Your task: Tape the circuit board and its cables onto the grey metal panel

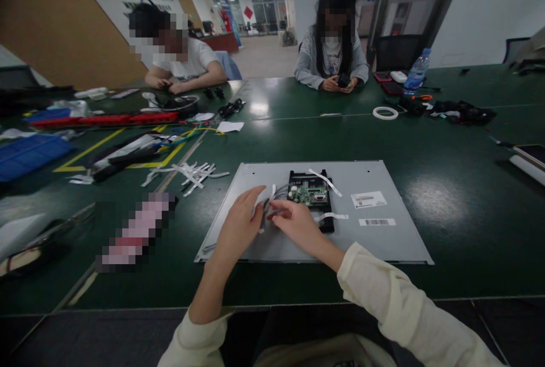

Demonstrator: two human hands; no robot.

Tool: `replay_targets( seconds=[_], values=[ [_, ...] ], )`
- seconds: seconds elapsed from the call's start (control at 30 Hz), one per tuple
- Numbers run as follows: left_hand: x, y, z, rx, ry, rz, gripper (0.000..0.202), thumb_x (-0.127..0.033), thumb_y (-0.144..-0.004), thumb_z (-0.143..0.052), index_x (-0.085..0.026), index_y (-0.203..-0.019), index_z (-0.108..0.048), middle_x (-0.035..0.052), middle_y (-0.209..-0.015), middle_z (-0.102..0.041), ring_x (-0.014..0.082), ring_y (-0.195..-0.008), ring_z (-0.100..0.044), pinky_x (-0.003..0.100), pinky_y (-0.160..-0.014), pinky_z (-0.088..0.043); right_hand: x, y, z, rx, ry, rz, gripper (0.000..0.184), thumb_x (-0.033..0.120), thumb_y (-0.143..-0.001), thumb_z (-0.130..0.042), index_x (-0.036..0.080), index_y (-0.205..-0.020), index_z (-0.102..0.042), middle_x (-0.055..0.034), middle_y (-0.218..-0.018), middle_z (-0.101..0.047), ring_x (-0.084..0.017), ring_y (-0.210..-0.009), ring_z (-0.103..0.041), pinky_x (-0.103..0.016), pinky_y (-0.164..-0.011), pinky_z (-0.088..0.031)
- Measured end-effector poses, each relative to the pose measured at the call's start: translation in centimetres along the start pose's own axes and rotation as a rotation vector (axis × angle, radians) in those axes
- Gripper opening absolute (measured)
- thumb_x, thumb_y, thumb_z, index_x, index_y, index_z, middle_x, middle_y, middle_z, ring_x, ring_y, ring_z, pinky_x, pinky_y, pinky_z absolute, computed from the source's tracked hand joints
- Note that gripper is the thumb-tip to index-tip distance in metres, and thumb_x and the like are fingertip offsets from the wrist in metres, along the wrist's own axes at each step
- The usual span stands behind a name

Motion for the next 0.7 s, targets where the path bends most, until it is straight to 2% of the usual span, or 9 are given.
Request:
replay_targets(
  seconds=[0.2, 0.47, 0.6, 0.7],
  values=[
    [0.6, 0.2, -0.2, -0.019, 0.006, 0.022, 0.038, -0.015, -0.092, -0.036, -0.013, -0.127, -0.049, 0.0134, -0.129, -0.056, 0.0226, -0.124, -0.049, 0.041, -0.106, -0.039, -0.2, 0.1, -0.4, 0.042, -0.115, -0.048, 0.047, 0.018, -0.066, -0.066, 0.014, -0.112, -0.060, -0.0105, -0.105, -0.069, -0.021, -0.093, -0.067, -0.039, -0.090, -0.050],
    [0.7, 0.3, -1.3, 0.227, -0.039, 0.062, 0.044, -0.017, -0.095, -0.026, -0.023, -0.134, -0.044, 0.0053, -0.138, -0.052, 0.0194, -0.137, -0.034, 0.050, -0.112, -0.023, -0.3, 0.1, -0.5, 0.041, -0.083, -0.064, 0.046, 0.016, -0.065, -0.065, 0.013, -0.110, -0.062, -0.0120, -0.112, -0.066, -0.021, -0.095, -0.067, -0.039, -0.092, -0.049],
    [0.9, -0.1, -1.6, 0.278, -0.062, 0.053, 0.044, -0.019, -0.095, -0.025, -0.023, -0.135, -0.044, 0.0049, -0.138, -0.052, 0.0205, -0.138, -0.033, 0.051, -0.112, -0.023, -0.5, 0.1, -0.5, 0.036, -0.080, -0.066, 0.044, 0.017, -0.066, -0.064, 0.014, -0.110, -0.062, -0.0118, -0.112, -0.066, -0.021, -0.096, -0.067, -0.039, -0.093, -0.049],
    [1.1, -0.3, -1.6, 0.258, -0.056, 0.059, 0.045, -0.018, -0.095, -0.024, -0.022, -0.137, -0.042, 0.0053, -0.138, -0.052, 0.0203, -0.138, -0.032, 0.051, -0.112, -0.023, -0.5, 0.2, -0.6, 0.038, -0.087, -0.051, 0.044, 0.017, -0.067, -0.065, 0.014, -0.111, -0.060, -0.0115, -0.109, -0.067, -0.021, -0.096, -0.067, -0.039, -0.092, -0.049]
  ],
)
Point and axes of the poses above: each hand's wrist, its own y-axis away from the middle knuckle, its own z-axis out of the back of the hand, x = y × z, the point moved 5 cm from there along -y, towards the middle knuckle
